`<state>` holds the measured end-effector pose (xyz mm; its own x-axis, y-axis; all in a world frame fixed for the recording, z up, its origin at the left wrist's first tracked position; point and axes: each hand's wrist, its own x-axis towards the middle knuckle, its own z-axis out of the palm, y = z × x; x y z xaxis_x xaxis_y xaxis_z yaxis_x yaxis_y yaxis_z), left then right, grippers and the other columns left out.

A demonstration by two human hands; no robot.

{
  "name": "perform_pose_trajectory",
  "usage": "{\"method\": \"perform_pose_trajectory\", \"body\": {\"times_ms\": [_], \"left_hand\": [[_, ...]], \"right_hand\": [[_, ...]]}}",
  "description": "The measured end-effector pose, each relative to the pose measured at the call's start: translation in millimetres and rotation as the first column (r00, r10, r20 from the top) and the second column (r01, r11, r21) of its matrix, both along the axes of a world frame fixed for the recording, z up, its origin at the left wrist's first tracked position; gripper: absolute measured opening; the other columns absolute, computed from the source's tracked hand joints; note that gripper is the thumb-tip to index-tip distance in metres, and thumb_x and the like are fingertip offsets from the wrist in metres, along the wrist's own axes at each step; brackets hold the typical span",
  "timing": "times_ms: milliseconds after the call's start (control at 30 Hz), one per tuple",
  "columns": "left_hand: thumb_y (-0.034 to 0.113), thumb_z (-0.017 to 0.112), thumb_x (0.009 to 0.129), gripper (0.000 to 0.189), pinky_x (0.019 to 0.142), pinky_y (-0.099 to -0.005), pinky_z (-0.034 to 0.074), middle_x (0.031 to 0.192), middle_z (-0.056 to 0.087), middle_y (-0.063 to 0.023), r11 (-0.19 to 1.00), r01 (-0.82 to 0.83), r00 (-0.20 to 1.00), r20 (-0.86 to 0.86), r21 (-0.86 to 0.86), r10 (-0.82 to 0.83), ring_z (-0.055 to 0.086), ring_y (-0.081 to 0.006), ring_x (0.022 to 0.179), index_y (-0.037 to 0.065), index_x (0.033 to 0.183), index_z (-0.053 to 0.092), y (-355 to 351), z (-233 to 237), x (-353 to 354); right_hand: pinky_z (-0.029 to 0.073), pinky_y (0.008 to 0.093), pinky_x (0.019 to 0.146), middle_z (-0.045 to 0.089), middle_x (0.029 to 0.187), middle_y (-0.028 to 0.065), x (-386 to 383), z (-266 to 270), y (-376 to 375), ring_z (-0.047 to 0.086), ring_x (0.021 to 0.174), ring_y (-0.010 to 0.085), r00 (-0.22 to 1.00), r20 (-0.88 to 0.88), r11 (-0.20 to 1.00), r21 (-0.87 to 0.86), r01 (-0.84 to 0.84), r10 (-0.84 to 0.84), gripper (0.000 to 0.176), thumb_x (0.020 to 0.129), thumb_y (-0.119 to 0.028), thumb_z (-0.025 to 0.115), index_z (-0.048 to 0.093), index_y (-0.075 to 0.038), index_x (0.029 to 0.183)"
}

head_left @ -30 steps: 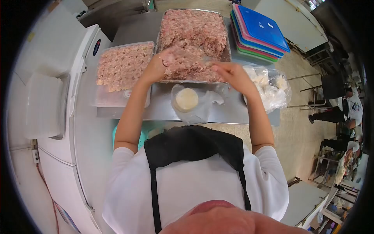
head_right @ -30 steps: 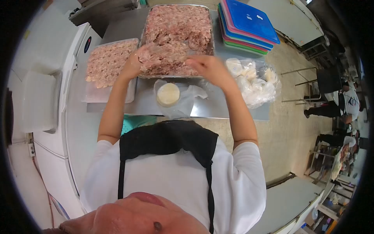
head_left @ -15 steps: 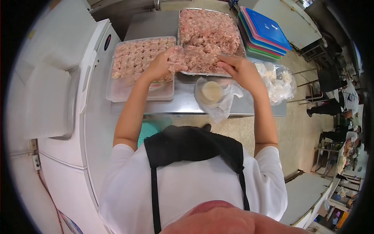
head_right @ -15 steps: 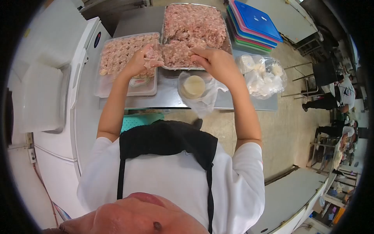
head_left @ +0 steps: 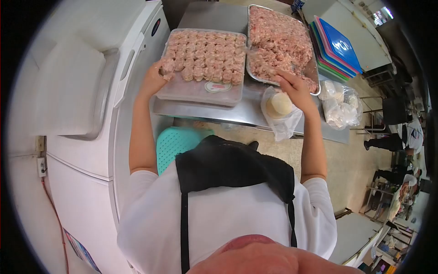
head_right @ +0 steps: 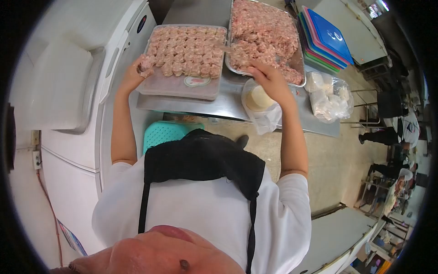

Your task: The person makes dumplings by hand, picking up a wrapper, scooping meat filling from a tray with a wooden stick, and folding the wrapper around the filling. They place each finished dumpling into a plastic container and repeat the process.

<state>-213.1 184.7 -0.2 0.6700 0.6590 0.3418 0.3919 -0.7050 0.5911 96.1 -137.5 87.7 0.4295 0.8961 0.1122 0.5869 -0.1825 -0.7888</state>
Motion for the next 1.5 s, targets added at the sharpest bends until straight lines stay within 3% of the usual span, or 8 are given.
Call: {"method": "perform_pose_trajectory", "body": {"times_ms": [133,333,533,700,933,1100,1333,1500], "left_hand": [[0.021,0.073,0.075,0.051,0.078,-0.0352,0.049,0.105,0.063,-0.018,0.998,-0.067,0.951,-0.304,0.002,0.064,0.063,-0.0258,0.093,0.0,0.118,0.055,-5.9,2.8,-12.4],[0.021,0.071,0.072,0.072,0.083,-0.0462,0.047,0.113,0.059,-0.025,0.953,-0.171,0.971,-0.209,-0.25,0.12,0.059,-0.0418,0.1,0.009,0.136,0.039,-39.0,4.6,13.5],[0.02,0.073,0.072,0.083,0.086,-0.0474,0.046,0.117,0.057,-0.0284,0.98,-0.198,0.979,-0.05,0.021,0.199,0.057,-0.0447,0.103,0.008,0.141,0.029,-22.8,-47.4,33.2],[0.014,0.073,0.072,0.082,0.092,-0.043,0.044,0.126,0.052,-0.0256,0.992,-0.078,0.991,-0.117,-0.102,0.066,0.052,-0.041,0.113,0.004,0.141,0.031,-14.9,-22.2,30.5],[0.001,0.064,0.068,0.05,0.088,-0.0427,0.045,0.113,0.059,-0.0216,0.984,-0.021,0.978,-0.2,0.178,0.057,0.056,-0.0376,0.107,0.003,0.117,0.055,-38.1,25.0,48.4],[0.011,0.063,0.079,0.04,0.09,-0.0414,0.043,0.111,0.058,-0.0184,0.968,0.236,0.934,-0.257,-0.08,-0.249,0.053,-0.0366,0.109,0.008,0.118,0.058,-134.5,65.9,163.7],[0.023,0.064,0.085,0.046,0.099,-0.0423,0.038,0.124,0.052,-0.0229,0.905,0.371,0.899,-0.164,-0.207,-0.406,0.048,-0.0378,0.119,0.012,0.129,0.055,-171.0,35.6,276.8],[0.017,0.065,0.081,0.061,0.098,-0.0416,0.039,0.128,0.049,-0.0238,0.995,0.091,0.988,-0.118,-0.049,-0.096,0.046,-0.0376,0.12,0.011,0.138,0.043,-169.6,-5.6,328.4]], "right_hand": [[0.04,0.0219,0.058,0.052,0.07,-0.0017,6.6,-11.7,-5.8,0.047,0.065,0.0059,0.972,-0.224,0.997,-0.036,0.063,-0.07,0.032,0.094,-0.023,0.057,0.063,0.003,0.111],[0.031,0.0197,0.049,0.047,0.062,-0.0057,3.1,-18.6,-7.9,0.04,0.054,0.0023,0.928,-0.337,0.987,-0.028,0.16,-0.16,0.029,0.094,-0.025,0.057,0.064,-0.002,0.11],[0.029,0.0188,0.045,0.047,0.061,-0.0059,24.7,-30.8,-14.9,0.039,0.05,0.0018,0.916,-0.361,0.983,-0.005,0.182,-0.172,0.032,0.094,-0.028,0.059,0.064,-0.005,0.115],[0.03,0.0181,0.046,0.048,0.063,-0.0049,41.2,-33.1,-22.4,0.041,0.052,0.0017,0.918,-0.354,0.983,-0.027,0.182,-0.179,0.035,0.093,-0.029,0.06,0.062,-0.003,0.117],[0.041,0.0267,0.053,0.056,0.068,0.0025,79.6,-33.7,-36.1,0.052,0.06,0.0096,0.968,-0.243,0.994,-0.107,0.032,-0.058,0.036,0.094,-0.028,0.057,0.06,-0.002,0.119],[0.047,0.0386,0.065,0.062,0.074,0.014,76.6,-20.0,-39.3,0.062,0.069,0.0257,0.972,0.231,0.998,-0.044,-0.035,0.044,0.026,0.096,-0.024,0.049,0.06,-0.005,0.111],[0.046,0.0492,0.074,0.064,0.092,0.0212,157.1,-61.6,-50.3,0.06,0.087,0.0407,0.878,0.462,0.969,-0.245,-0.012,0.128,0.021,0.092,-0.02,0.049,0.06,-0.005,0.101],[0.046,0.0483,0.076,0.062,0.094,0.0208,165.4,-41.4,-77.3,0.06,0.091,0.0396,0.955,0.286,0.996,-0.071,-0.054,0.072,0.018,0.091,-0.018,0.05,0.058,-0.004,0.1]]}}
